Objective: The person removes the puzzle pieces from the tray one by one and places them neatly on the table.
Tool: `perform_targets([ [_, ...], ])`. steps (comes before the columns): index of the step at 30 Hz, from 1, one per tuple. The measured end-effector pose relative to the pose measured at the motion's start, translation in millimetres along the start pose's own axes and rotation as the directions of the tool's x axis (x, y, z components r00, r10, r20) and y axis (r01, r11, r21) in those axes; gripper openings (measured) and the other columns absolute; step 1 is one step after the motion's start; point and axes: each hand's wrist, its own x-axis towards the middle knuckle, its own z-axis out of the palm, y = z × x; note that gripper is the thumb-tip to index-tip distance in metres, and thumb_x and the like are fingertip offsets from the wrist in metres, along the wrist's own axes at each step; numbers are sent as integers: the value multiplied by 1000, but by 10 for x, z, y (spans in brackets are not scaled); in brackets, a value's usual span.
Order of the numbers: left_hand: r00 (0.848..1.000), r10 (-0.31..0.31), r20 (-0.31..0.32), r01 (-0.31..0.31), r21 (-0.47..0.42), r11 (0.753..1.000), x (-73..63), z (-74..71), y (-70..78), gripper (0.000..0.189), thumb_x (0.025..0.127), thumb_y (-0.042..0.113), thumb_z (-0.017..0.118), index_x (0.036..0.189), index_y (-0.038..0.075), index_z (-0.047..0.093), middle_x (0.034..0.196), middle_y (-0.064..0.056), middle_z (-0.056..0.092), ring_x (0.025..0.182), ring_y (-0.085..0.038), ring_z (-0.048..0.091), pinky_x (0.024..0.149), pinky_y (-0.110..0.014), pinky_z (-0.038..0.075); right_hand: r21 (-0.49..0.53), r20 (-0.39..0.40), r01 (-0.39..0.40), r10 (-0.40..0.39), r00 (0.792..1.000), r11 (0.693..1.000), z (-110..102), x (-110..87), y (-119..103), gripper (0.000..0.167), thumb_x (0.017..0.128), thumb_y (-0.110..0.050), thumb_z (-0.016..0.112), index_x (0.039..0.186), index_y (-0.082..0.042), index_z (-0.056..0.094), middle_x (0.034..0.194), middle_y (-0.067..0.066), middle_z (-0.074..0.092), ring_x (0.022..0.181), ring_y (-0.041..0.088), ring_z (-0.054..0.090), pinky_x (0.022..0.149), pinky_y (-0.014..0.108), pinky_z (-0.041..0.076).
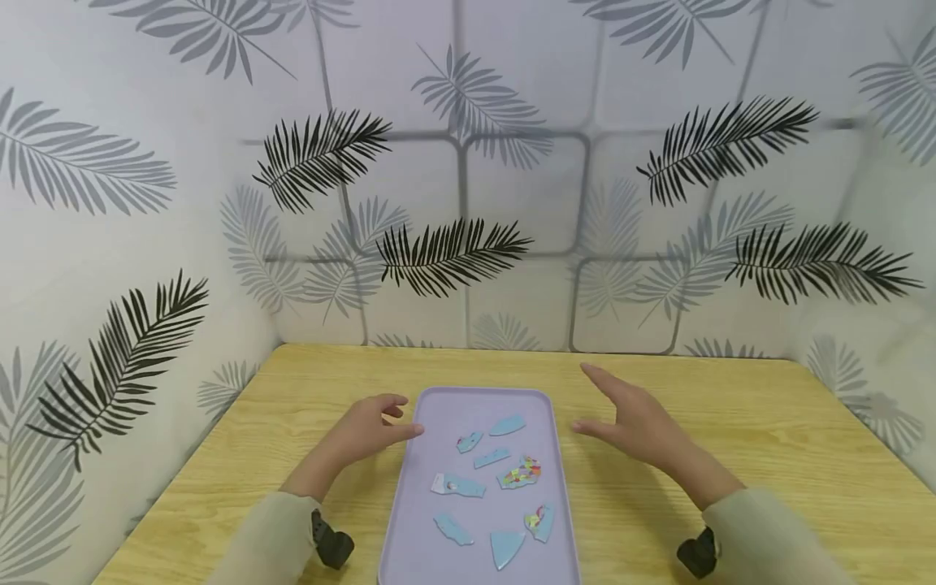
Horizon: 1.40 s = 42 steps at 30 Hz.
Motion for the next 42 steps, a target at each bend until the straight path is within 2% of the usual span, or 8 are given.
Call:
perform_targets([
  [3, 996, -86, 12, 87, -88, 992, 7, 54, -39, 63, 84, 33, 78, 131, -1, 55, 112, -12, 61, 86, -23, 65, 69, -37, 57, 84, -9, -7, 8, 1000, 996, 110, 46, 6, 86, 84, -44, 74, 148, -1, 36, 145, 19, 43, 128, 39, 45, 102, 55, 39],
  [5, 990, -140, 30, 143, -152, 978, 11, 89, -67, 63, 83, 29, 79, 130, -3, 54, 106, -12, 60, 80, -21, 64, 65, -35, 57, 142, -5, -16, 17, 1000, 990, 188, 80, 5, 83, 84, -41, 75, 147, 0, 39, 143, 19, 47, 126, 39, 48, 100, 56, 41],
  [7, 986, -164, 38, 169, -181, 969, 22, 123, -94, 62, 82, 26, 80, 129, -4, 53, 102, -12, 60, 77, -20, 63, 63, -34, 57, 198, 4, -28, 28, 1000, 980, 263, 122, 0, 80, 84, -37, 77, 145, 0, 42, 141, 18, 49, 123, 38, 51, 98, 56, 43],
  [11, 980, -194, 51, 201, -210, 957, 40, 174, -121, 61, 81, 23, 81, 129, -3, 52, 95, -10, 62, 72, -20, 64, 62, -33, 58, 291, 31, -60, 53, 998, 955, 390, 198, -21, 74, 83, -30, 79, 142, 1, 46, 134, 20, 55, 117, 34, 56, 93, 53, 47],
  [18, 976, -202, 84, 215, -209, 954, 39, 221, -124, 59, 82, 18, 79, 130, -2, 52, 84, -7, 65, 63, -21, 65, 57, -33, 56, 382, 78, -123, 100, 992, 916, 559, 326, -57, 66, 82, -21, 81, 137, 1, 52, 122, 16, 62, 104, 26, 59, 85, 42, 51],
  [25, 979, -185, 83, 200, -237, 951, 31, 220, -157, 53, 81, 5, 76, 129, -1, 53, 80, -8, 62, 63, -20, 63, 55, -33, 56, 393, 84, -116, 90, 992, 912, 650, 457, -102, 61, 79, -20, 83, 131, -1, 58, 112, 12, 64, 94, 24, 59, 78, 35, 51],
  [30, 978, -185, 95, 203, -245, 948, 35, 210, -158, 52, 81, 3, 75, 128, 0, 54, 83, -9, 62, 63, -20, 63, 54, -31, 55, 395, 102, -100, 64, 993, 913, 691, 532, -125, 56, 77, -17, 84, 126, 1, 61, 108, 12, 65, 92, 24, 59, 76, 33, 51],
  [42, 978, -188, 94, 207, -281, 937, 38, 215, -158, 46, 81, -1, 74, 124, -2, 57, 82, -10, 63, 62, -20, 62, 52, -31, 56, 321, 228, -190, 119, 966, 928, 738, 627, -148, 48, 76, -16, 85, 120, -6, 67, 107, 2, 65, 94, 20, 56, 80, 32, 51],
])
